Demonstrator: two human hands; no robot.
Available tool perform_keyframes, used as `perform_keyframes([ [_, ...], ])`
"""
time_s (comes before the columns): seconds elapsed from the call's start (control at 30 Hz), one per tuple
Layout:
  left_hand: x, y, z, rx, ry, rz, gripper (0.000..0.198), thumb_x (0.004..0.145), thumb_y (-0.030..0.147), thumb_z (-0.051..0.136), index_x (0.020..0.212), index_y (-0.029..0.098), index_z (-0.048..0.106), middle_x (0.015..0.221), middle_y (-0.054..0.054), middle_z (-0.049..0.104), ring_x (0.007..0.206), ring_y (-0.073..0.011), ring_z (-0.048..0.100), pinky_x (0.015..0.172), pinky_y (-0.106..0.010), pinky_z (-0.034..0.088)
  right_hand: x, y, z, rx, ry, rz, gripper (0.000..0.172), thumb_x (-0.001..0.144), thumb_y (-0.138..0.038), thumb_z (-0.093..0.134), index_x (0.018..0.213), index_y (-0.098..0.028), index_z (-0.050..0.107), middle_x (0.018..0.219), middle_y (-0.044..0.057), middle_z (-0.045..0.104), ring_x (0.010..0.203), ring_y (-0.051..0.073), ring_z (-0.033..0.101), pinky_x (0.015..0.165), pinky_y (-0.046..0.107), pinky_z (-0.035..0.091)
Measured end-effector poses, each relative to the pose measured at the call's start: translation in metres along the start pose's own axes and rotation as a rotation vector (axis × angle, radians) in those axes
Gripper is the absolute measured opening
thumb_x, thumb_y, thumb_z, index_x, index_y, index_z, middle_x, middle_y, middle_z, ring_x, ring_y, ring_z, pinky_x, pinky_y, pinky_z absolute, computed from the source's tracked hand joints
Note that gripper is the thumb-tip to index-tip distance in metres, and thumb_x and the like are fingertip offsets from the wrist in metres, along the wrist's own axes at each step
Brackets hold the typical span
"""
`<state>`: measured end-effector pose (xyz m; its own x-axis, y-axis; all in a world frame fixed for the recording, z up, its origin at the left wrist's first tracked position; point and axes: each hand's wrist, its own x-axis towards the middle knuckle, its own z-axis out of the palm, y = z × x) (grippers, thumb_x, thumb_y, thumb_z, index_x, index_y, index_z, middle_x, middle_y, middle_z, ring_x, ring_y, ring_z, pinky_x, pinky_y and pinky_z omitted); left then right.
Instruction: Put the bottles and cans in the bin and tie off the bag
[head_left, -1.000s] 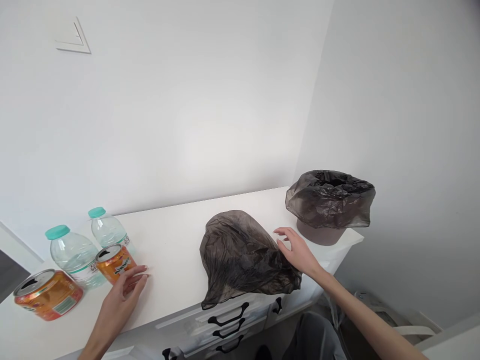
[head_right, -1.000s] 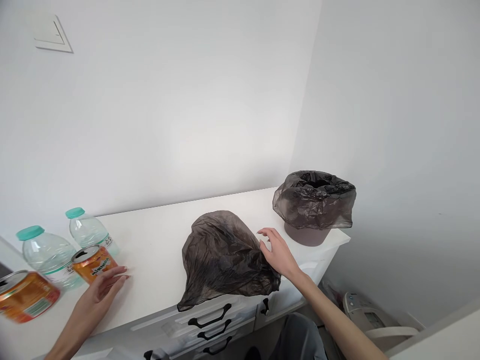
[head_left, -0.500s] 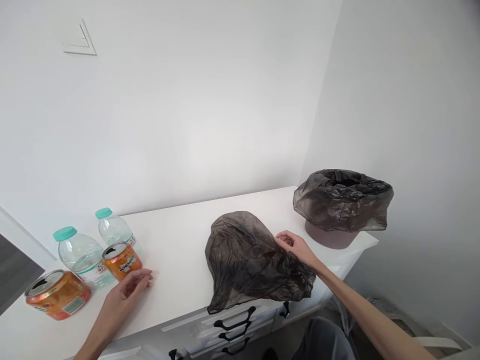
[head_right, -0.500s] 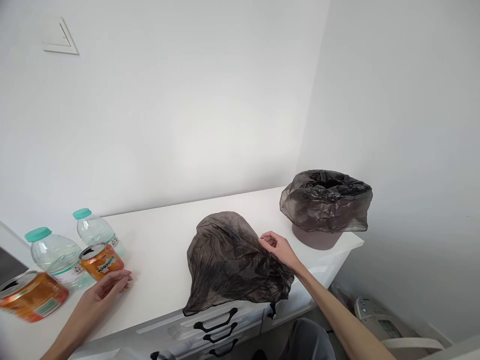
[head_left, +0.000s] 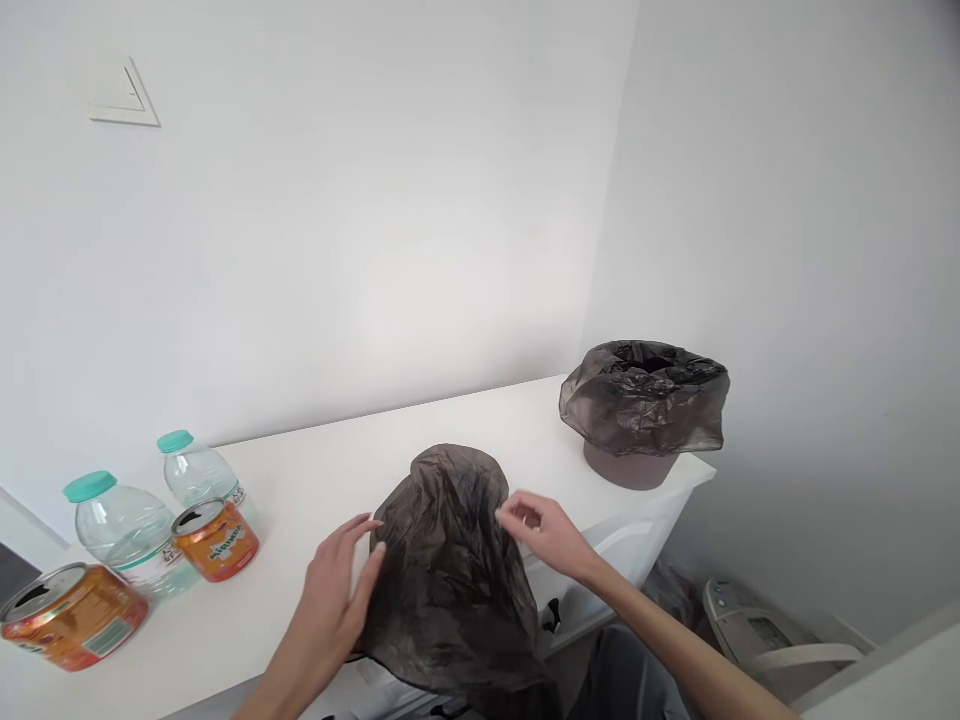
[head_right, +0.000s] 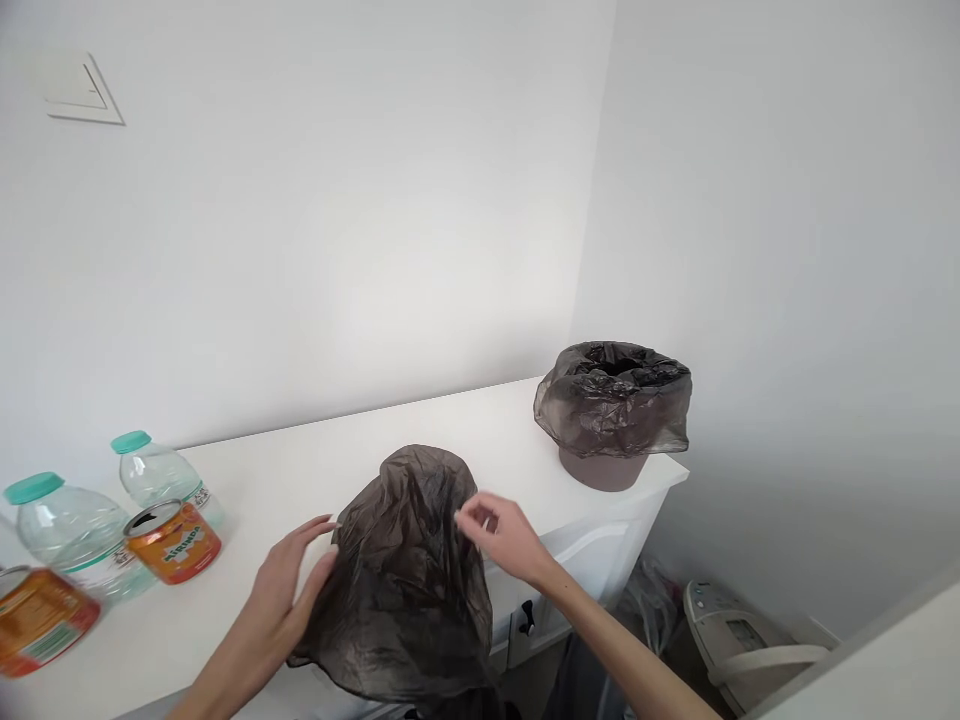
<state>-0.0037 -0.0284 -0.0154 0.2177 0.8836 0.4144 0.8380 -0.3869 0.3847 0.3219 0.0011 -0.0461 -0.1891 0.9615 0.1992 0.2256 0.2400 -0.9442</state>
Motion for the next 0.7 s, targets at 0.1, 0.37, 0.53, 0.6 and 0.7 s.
perform_keyframes([
  [0.1, 0.004, 0.029, 0.007, 0.051, -0.246, 0.277, 0.039, 0.105, 0.042, 0.044, 0.139, 0.03, 0.06, 0.149, -0.004, 0.061, 0.141, -0.025, 0.054, 0.116, -0.045, 0.048, 0.021, -0.003, 0.0, -0.094, 0.356, -0.094, 0.032, 0.102, -0.045, 0.044, 0.108, -0.023, 0.066, 0.112, 0.009, 0.07, 0.095, 0.022, 0.066, 0.077, 0.034, 0.054],
  [0.37, 0.036, -0.008, -0.022, 0.352, -0.45, 0.189, 0.048, 0.104, 0.048, 0.039, 0.097, 0.021, 0.078, 0.124, -0.014, 0.076, 0.123, -0.0347, 0.067, 0.106, -0.053, 0.053, 0.038, 0.014, 0.028, -0.8, -0.09, -0.324, 0.038, 0.105, -0.044, 0.045, 0.128, -0.025, 0.07, 0.141, 0.011, 0.064, 0.137, 0.034, 0.05, 0.111, 0.054, 0.042],
  [0.53, 0.033, -0.005, -0.013, 0.397, -0.295, 0.161, 0.054, 0.104, 0.051, 0.035, 0.133, 0.019, 0.067, 0.146, -0.014, 0.063, 0.142, -0.0349, 0.052, 0.119, -0.056, 0.038, 0.033, -0.01, 0.045, -0.731, 0.208, -0.312, 0.032, 0.105, -0.036, 0.044, 0.118, -0.024, 0.07, 0.111, 0.012, 0.066, 0.105, 0.027, 0.061, 0.094, 0.044, 0.049],
  [0.6, 0.028, 0.001, 0.004, 0.323, -0.385, 0.134, 0.063, 0.103, 0.059, 0.035, 0.15, 0.022, 0.053, 0.159, -0.01, 0.051, 0.149, -0.0338, 0.042, 0.123, -0.055, 0.033, 0.04, -0.016, 0.046, -0.646, 0.269, -0.257, 0.031, 0.104, -0.031, 0.043, 0.123, -0.023, 0.066, 0.118, 0.013, 0.064, 0.109, 0.026, 0.061, 0.095, 0.042, 0.048],
  [0.7, 0.022, -0.003, 0.026, 0.281, -0.546, 0.053, 0.073, 0.102, 0.066, 0.033, 0.163, 0.025, 0.032, 0.169, -0.008, 0.029, 0.156, -0.0376, 0.027, 0.124, -0.059, 0.029, 0.051, -0.012, 0.042, -0.514, 0.107, 0.033, 0.037, 0.102, -0.035, 0.045, 0.132, -0.019, 0.06, 0.124, 0.016, 0.065, 0.112, 0.029, 0.063, 0.094, 0.042, 0.049],
])
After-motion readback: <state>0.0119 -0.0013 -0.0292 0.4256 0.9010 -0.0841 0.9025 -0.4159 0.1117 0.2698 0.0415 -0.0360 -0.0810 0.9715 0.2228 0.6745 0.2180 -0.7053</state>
